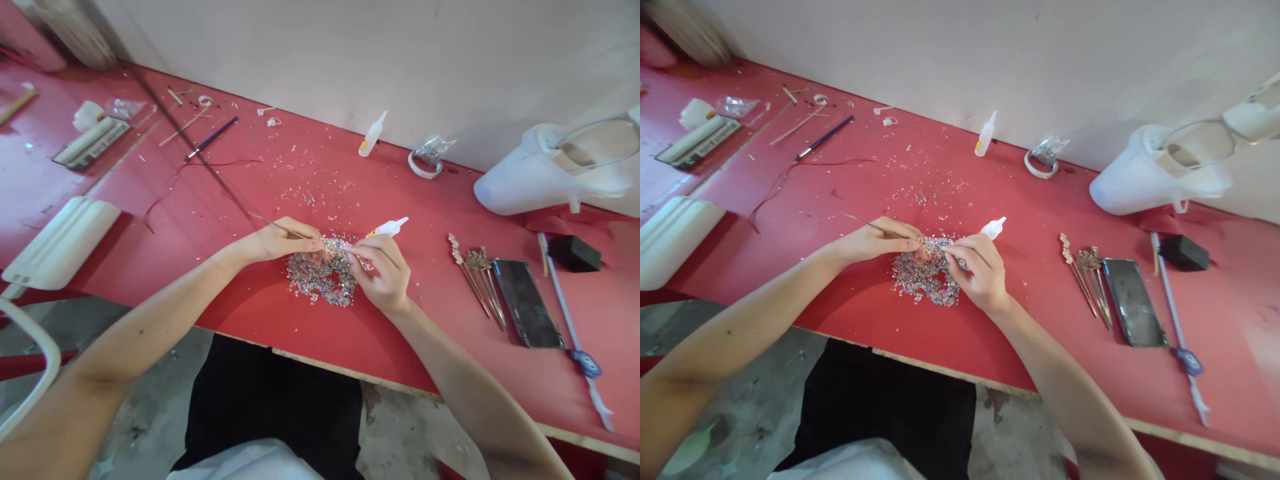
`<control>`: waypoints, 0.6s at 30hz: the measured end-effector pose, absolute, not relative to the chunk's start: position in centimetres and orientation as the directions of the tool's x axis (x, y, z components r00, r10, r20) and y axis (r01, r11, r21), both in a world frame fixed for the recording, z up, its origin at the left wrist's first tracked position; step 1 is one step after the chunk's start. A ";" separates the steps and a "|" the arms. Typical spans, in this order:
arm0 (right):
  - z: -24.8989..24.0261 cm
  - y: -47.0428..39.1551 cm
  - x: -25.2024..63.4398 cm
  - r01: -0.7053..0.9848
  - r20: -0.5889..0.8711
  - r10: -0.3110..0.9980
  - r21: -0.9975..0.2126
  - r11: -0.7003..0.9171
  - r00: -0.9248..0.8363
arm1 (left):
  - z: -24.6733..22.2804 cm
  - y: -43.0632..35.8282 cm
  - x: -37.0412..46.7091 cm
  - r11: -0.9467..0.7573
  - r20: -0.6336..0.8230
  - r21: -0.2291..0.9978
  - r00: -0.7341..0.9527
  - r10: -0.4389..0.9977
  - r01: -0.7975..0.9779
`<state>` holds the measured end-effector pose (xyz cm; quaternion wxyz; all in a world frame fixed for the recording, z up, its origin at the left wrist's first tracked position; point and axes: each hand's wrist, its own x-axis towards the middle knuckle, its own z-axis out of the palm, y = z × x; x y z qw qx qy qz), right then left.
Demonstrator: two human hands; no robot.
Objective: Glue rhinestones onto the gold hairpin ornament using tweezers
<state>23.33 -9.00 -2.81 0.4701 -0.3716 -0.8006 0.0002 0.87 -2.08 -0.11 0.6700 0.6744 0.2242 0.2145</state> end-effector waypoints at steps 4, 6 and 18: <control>-2.8 -9.0 23.3 0.599 0.751 0.599 -0.353 0.719 -0.277 | -0.2 -2.0 0.8 -0.019 -0.002 1.000 0.812 0.583 0.016; -2.8 -9.0 23.3 0.602 0.748 0.602 -0.353 0.716 -0.277 | -0.3 -2.0 0.7 -0.032 0.004 0.999 0.815 0.579 0.018; -2.9 -9.1 23.4 0.609 0.753 0.606 -0.360 0.707 -0.258 | -0.2 -2.1 0.8 -0.060 -0.012 0.997 0.806 0.592 0.059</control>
